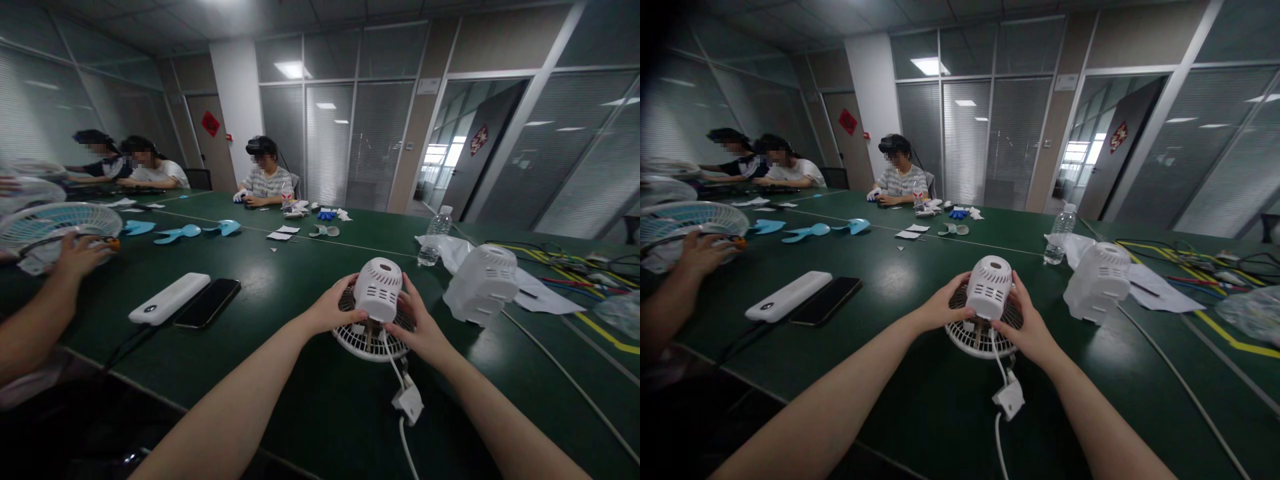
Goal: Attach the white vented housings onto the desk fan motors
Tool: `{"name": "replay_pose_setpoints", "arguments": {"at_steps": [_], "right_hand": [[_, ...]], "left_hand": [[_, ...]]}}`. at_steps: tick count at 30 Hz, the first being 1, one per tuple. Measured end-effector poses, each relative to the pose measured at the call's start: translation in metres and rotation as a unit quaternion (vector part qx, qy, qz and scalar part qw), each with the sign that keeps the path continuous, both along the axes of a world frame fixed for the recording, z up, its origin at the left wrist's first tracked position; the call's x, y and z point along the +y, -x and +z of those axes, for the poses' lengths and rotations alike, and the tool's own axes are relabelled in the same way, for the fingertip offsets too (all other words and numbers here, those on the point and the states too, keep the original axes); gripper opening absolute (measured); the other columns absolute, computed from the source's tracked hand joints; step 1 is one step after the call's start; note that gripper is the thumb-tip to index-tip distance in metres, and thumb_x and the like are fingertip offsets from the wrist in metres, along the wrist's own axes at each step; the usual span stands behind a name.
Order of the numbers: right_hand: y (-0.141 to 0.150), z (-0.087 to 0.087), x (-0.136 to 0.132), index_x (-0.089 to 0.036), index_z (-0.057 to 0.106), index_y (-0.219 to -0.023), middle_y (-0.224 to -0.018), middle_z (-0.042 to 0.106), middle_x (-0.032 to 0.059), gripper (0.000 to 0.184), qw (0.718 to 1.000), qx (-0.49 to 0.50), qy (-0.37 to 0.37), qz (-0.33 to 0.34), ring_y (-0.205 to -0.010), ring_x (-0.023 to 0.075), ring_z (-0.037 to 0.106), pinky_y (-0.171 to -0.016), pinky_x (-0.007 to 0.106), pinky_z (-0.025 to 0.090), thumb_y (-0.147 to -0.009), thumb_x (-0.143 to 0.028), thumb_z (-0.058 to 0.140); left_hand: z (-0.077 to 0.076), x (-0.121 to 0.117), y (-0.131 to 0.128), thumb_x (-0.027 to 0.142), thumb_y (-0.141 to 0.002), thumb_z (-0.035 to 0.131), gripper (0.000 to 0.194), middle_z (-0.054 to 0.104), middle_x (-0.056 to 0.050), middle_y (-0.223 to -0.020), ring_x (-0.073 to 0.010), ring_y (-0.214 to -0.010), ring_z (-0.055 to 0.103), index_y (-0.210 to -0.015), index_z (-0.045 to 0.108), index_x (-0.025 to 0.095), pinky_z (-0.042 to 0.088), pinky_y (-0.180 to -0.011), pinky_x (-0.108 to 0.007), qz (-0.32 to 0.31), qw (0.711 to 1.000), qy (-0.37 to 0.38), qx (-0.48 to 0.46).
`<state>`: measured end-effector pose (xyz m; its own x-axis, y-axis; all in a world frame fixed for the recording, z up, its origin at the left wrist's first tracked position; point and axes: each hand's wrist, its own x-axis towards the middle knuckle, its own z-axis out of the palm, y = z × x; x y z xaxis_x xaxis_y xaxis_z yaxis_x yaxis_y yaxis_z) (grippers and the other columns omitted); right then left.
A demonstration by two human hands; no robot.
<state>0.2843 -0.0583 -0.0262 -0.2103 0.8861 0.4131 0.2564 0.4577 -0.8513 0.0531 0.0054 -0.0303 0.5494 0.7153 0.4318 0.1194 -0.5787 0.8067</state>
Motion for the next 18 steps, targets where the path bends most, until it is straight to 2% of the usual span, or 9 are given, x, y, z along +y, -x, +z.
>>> {"name": "replay_pose_setpoints", "arguments": {"at_steps": [6,10,18], "right_hand": [[-0.0026,0.0031,-0.0016,-0.036,0.009,-0.148,-0.141,0.045,0.0119,0.102,1.000,0.003,0.004,-0.008,-0.129,0.0316,0.045,-0.108,0.059,0.027,-0.071,-0.030,0.075],[-0.0024,0.0049,-0.0036,-0.035,0.013,-0.147,-0.139,0.046,0.0123,0.100,1.000,0.000,0.011,-0.017,-0.127,0.0329,0.047,-0.107,0.060,0.029,-0.070,-0.031,0.076],[-0.0005,0.0000,-0.0033,-0.035,0.017,-0.146,-0.140,0.045,0.0116,0.094,0.999,0.035,-0.002,-0.001,-0.129,0.0320,0.044,-0.109,0.058,0.027,-0.072,-0.034,0.075]], "left_hand": [[0.0023,-0.0004,0.0019,0.041,-0.066,0.078,0.092,0.041,-0.014,-0.142,-0.0322,-0.130,0.041,-0.142,0.031,0.024,0.033,-0.109,-0.053,-0.021,1.000,0.020,-0.002],[0.0011,0.0014,0.0020,0.043,-0.066,0.077,0.098,0.037,-0.015,-0.146,-0.0334,-0.133,0.037,-0.145,0.024,0.024,0.030,-0.109,-0.055,-0.021,0.999,0.024,-0.003],[-0.0038,0.0047,0.0007,0.043,-0.068,0.076,0.089,0.039,-0.012,-0.145,-0.0323,-0.133,0.038,-0.142,0.031,0.025,0.030,-0.110,-0.053,-0.036,0.998,0.046,-0.031]]}}
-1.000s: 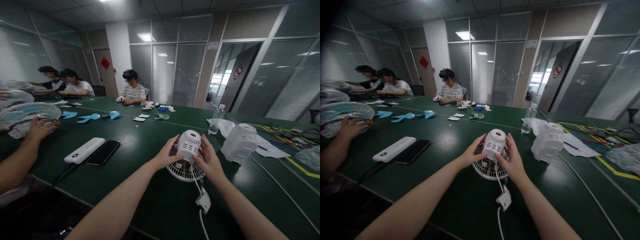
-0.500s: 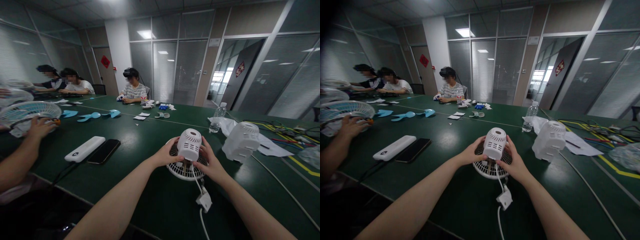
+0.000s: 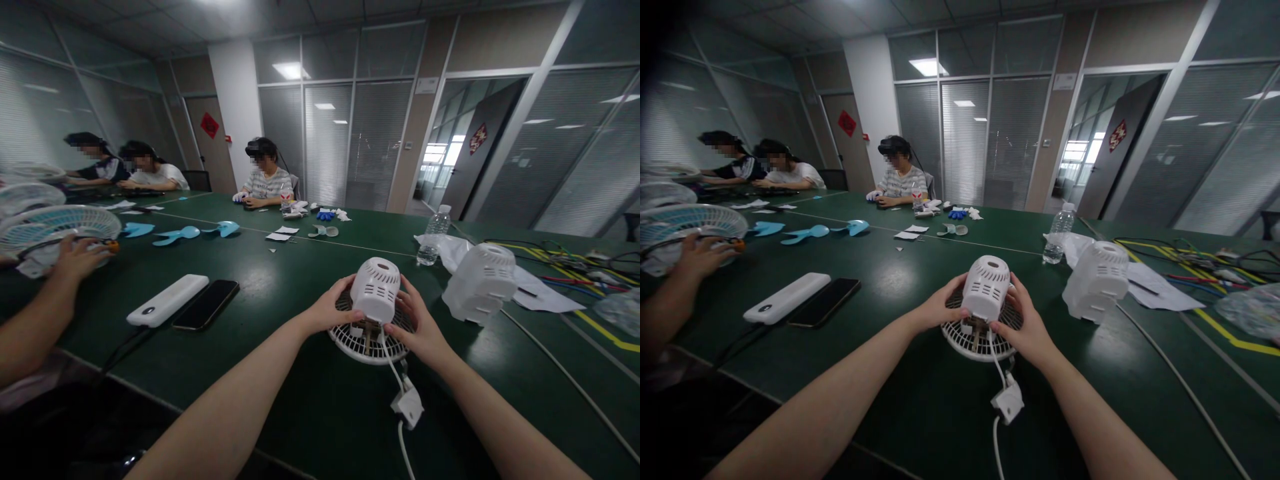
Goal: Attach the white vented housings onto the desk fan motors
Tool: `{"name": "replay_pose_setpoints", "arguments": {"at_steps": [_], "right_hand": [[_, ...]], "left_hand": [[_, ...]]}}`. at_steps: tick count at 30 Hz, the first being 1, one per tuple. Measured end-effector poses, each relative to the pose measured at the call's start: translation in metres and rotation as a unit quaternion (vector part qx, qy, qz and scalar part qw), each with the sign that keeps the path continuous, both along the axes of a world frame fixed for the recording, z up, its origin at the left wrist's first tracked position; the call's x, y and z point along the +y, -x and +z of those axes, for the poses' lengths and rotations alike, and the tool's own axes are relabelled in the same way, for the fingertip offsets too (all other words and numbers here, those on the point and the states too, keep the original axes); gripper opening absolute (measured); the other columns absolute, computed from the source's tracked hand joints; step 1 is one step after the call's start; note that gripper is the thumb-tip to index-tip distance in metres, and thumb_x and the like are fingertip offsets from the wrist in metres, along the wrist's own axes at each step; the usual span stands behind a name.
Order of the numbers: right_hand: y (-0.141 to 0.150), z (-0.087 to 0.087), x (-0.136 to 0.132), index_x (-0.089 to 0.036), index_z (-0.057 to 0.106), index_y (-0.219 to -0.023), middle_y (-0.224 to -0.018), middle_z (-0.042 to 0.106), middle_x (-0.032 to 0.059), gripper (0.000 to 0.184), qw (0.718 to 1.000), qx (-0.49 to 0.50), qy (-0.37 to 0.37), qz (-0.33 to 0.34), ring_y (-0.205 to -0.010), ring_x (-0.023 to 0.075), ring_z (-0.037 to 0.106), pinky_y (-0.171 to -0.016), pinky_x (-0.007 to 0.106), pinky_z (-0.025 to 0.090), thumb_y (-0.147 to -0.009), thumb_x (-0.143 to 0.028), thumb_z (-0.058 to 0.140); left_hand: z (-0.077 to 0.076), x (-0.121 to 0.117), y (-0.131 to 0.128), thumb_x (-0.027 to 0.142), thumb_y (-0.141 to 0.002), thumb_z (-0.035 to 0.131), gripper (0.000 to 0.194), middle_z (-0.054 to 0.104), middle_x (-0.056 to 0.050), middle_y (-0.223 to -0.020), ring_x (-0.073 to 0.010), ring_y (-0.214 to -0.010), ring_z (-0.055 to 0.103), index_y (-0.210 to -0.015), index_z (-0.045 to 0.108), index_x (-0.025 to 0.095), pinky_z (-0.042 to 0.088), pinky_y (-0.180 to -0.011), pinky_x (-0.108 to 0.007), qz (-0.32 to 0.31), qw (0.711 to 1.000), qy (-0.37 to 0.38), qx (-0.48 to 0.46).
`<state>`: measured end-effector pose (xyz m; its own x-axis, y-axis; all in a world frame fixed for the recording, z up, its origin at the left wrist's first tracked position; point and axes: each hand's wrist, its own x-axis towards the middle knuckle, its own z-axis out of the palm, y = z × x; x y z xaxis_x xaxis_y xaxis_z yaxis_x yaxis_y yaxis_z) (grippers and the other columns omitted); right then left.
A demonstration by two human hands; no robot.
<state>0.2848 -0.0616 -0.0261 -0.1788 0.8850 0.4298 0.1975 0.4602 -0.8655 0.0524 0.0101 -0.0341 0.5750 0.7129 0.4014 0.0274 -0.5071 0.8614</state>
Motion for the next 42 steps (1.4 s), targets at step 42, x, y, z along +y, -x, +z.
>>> {"name": "replay_pose_setpoints", "arguments": {"at_steps": [42], "right_hand": [[-0.012,0.003,0.003,-0.030,0.014,-0.147,-0.148,0.037,0.0108,0.092,0.991,-0.132,0.010,0.020,-0.135,0.0294,0.036,-0.113,0.052,0.024,-0.075,-0.034,0.072]], "left_hand": [[0.010,-0.007,0.004,0.034,-0.058,0.083,0.106,0.034,-0.013,-0.147,-0.0311,-0.136,0.032,-0.144,0.021,0.025,0.022,-0.114,-0.052,-0.042,0.997,0.005,0.063]]}}
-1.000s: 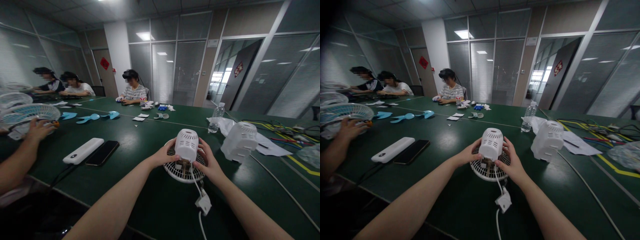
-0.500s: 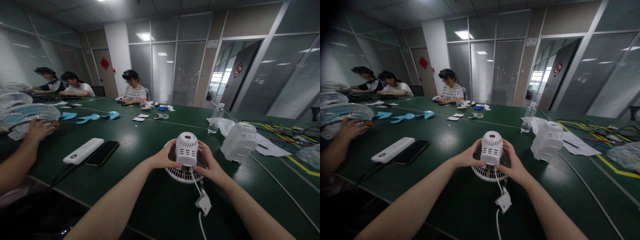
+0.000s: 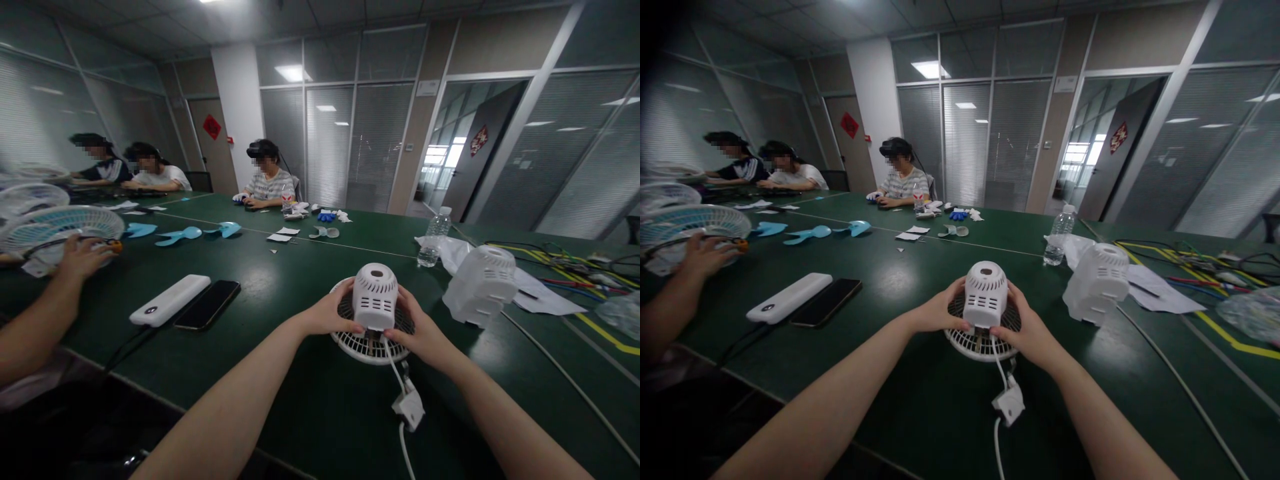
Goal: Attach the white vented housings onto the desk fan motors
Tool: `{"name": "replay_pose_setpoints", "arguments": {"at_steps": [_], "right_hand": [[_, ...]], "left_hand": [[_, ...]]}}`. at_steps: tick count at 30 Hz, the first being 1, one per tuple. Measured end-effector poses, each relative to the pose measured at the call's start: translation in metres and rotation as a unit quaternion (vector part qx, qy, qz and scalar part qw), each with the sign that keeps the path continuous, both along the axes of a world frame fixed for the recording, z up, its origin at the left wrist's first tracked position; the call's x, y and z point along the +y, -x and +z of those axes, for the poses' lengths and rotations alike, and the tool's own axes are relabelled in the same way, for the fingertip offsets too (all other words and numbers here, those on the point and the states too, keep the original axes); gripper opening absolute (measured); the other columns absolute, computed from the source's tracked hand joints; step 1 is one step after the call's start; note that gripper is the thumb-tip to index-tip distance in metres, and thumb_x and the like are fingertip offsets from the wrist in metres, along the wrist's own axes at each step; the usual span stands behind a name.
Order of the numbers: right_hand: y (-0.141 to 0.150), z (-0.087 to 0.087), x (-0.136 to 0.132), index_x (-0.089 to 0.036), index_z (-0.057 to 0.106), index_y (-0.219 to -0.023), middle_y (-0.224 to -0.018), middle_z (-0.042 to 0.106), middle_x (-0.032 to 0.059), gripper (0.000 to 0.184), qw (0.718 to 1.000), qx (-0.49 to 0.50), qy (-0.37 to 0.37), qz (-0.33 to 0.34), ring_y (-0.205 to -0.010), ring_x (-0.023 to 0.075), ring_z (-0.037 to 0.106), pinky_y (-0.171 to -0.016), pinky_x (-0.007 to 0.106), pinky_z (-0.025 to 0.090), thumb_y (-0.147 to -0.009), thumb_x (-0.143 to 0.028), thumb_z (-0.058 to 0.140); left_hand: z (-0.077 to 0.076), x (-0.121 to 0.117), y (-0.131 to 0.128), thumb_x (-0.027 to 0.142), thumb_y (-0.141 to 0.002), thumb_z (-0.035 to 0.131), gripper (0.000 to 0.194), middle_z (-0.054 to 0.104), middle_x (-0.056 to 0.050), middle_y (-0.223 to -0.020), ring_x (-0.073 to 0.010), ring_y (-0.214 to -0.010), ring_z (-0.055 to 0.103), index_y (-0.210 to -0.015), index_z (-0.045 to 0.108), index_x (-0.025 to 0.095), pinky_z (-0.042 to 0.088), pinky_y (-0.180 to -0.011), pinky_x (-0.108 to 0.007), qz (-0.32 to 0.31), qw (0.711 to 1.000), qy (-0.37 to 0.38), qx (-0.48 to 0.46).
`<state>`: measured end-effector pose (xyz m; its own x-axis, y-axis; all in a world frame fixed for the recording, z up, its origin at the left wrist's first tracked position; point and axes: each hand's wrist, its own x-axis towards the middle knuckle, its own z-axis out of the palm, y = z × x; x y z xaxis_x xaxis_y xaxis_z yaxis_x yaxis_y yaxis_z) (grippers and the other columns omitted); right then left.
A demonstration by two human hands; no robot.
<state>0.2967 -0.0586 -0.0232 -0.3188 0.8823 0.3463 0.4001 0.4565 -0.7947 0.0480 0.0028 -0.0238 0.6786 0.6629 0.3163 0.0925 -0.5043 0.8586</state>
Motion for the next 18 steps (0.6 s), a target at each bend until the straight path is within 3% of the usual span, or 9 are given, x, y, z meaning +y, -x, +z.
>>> {"name": "replay_pose_setpoints", "arguments": {"at_steps": [10,18], "right_hand": [[-0.0027,-0.0022,-0.0001,-0.028,0.018,-0.145,-0.145,0.040,0.0127,0.092,1.000,-0.002,-0.015,-0.009,-0.133,0.0304,0.038,-0.112,0.051,0.027,-0.072,-0.035,0.074],[-0.0009,-0.0016,-0.0006,-0.028,0.013,-0.146,-0.150,0.033,0.0113,0.093,1.000,-0.001,0.005,0.000,-0.138,0.0261,0.032,-0.114,0.048,0.024,-0.075,-0.035,0.073]], "left_hand": [[0.0035,-0.0048,-0.0010,0.038,-0.060,0.082,0.104,0.033,-0.012,-0.147,-0.0305,-0.136,0.032,-0.144,0.021,0.025,0.026,-0.114,-0.049,0.003,0.999,-0.032,0.008],[0.0023,-0.0042,-0.0009,0.039,-0.059,0.082,0.106,0.033,-0.012,-0.147,-0.0317,-0.136,0.033,-0.145,0.021,0.026,0.026,-0.113,-0.052,0.009,0.999,-0.030,0.017]]}}
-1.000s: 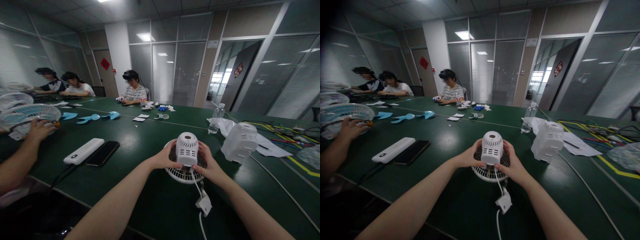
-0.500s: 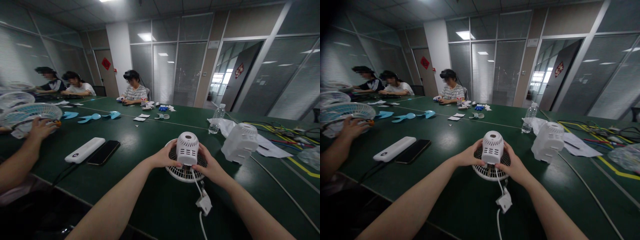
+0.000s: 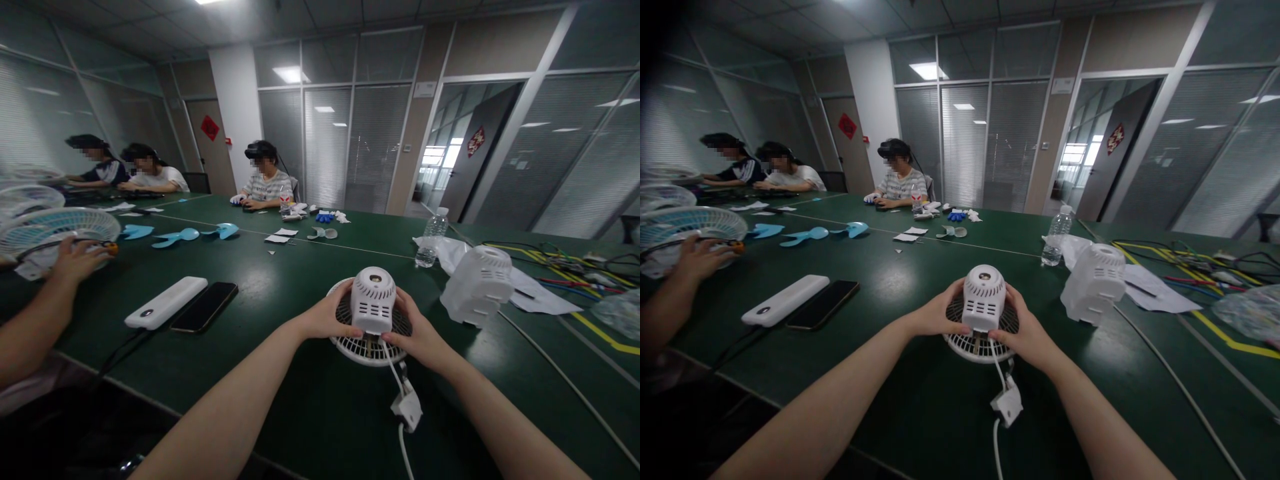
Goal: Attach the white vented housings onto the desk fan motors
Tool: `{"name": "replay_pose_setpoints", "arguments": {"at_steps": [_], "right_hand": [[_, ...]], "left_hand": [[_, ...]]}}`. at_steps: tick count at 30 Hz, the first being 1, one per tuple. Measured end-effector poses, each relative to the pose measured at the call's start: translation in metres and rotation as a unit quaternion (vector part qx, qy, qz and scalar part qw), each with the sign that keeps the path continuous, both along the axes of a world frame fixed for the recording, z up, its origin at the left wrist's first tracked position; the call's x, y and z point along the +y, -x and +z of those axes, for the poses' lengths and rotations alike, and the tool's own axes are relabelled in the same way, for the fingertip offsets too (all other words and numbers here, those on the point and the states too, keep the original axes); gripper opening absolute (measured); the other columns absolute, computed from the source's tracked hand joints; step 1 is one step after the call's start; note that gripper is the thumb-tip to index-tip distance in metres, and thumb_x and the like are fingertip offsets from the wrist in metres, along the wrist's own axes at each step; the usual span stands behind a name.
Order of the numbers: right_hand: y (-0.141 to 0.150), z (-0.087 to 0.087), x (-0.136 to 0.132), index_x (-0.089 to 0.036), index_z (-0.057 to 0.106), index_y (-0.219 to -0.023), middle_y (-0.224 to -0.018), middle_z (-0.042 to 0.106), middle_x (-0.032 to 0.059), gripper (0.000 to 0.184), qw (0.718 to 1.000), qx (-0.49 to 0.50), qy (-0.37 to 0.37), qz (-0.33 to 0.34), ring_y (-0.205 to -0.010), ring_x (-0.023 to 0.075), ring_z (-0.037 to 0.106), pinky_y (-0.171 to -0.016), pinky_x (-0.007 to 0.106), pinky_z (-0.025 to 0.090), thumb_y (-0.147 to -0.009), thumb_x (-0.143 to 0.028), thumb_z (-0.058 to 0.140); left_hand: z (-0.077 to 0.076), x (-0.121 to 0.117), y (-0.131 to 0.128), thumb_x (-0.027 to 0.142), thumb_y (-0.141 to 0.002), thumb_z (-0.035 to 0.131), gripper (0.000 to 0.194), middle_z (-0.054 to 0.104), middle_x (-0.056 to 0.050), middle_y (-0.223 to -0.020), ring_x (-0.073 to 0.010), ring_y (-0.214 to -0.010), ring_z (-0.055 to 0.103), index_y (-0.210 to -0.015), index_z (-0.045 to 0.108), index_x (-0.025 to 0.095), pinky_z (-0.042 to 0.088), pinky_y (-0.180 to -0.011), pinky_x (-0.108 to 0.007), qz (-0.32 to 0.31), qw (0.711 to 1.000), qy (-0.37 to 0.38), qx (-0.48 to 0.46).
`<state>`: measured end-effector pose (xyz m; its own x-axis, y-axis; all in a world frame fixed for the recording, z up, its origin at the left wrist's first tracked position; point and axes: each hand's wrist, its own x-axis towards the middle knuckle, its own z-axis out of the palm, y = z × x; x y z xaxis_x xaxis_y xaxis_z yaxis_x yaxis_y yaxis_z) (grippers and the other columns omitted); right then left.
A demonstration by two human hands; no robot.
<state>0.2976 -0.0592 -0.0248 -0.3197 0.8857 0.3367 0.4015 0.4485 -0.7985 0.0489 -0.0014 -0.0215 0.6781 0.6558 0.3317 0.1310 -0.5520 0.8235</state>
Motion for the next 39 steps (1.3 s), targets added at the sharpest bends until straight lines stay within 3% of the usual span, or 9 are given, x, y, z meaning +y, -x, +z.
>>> {"name": "replay_pose_setpoints", "arguments": {"at_steps": [12,18,22,27,31,39], "right_hand": [[-0.003,-0.002,0.004,-0.030,0.013,-0.148,-0.147,0.038,0.0094,0.090,0.996,-0.076,-0.019,-0.034,-0.136,0.0287,0.035,-0.113,0.051,0.026,-0.078,-0.040,0.068],[-0.004,-0.013,0.008,-0.027,-0.005,-0.150,-0.157,0.015,0.0090,0.091,0.992,-0.109,-0.059,-0.013,-0.143,0.0275,0.017,-0.116,0.052,0.014,-0.085,-0.041,0.058],[-0.006,-0.015,0.010,-0.024,-0.006,-0.150,-0.158,0.008,0.0102,0.095,0.990,-0.131,-0.057,0.004,-0.144,0.0291,0.011,-0.115,0.052,0.015,-0.084,-0.046,0.059],[0.002,-0.021,0.010,-0.025,-0.002,-0.150,-0.157,0.015,0.0101,0.099,0.979,-0.166,-0.100,-0.063,-0.143,0.0300,0.017,-0.114,0.053,0.015,-0.079,-0.045,0.064],[0.014,-0.027,0.007,-0.030,0.002,-0.149,-0.155,0.022,0.0070,0.088,0.966,-0.197,-0.109,-0.126,-0.142,0.0275,0.021,-0.114,0.054,0.014,-0.084,-0.041,0.059],[0.013,-0.025,0.013,-0.024,0.016,-0.147,-0.149,0.035,0.0123,0.080,0.993,-0.077,-0.063,-0.064,-0.136,0.0294,0.035,-0.111,0.052,0.027,-0.083,-0.045,0.059]], "left_hand": [[-0.003,0.005,-0.002,0.044,-0.055,0.082,0.107,0.037,-0.012,-0.146,-0.0358,-0.134,0.034,-0.144,0.026,0.026,0.024,-0.111,-0.057,0.080,0.994,-0.041,0.055],[0.001,0.004,0.000,0.047,-0.054,0.082,0.107,0.038,-0.011,-0.146,-0.0349,-0.133,0.036,-0.144,0.027,0.027,0.026,-0.110,-0.056,0.109,0.989,-0.064,0.082],[0.003,0.002,0.000,0.049,-0.055,0.080,0.106,0.040,-0.010,-0.145,-0.0335,-0.131,0.039,-0.144,0.027,0.026,0.029,-0.110,-0.053,0.117,0.984,-0.089,0.099],[0.004,0.001,0.000,0.053,-0.056,0.079,0.106,0.040,-0.010,-0.144,-0.0350,-0.131,0.038,-0.144,0.026,0.026,0.027,-0.109,-0.054,0.128,0.980,-0.100,0.117],[0.003,0.002,0.002,0.056,-0.054,0.078,0.107,0.041,-0.010,-0.144,-0.0359,-0.130,0.038,-0.143,0.027,0.026,0.028,-0.107,-0.054,0.153,0.972,-0.118,0.134],[-0.005,0.007,0.001,0.055,-0.056,0.077,0.107,0.035,-0.011,-0.148,-0.0359,-0.135,0.031,-0.144,0.024,0.025,0.021,-0.111,-0.055,0.157,0.975,-0.106,0.118]]}}
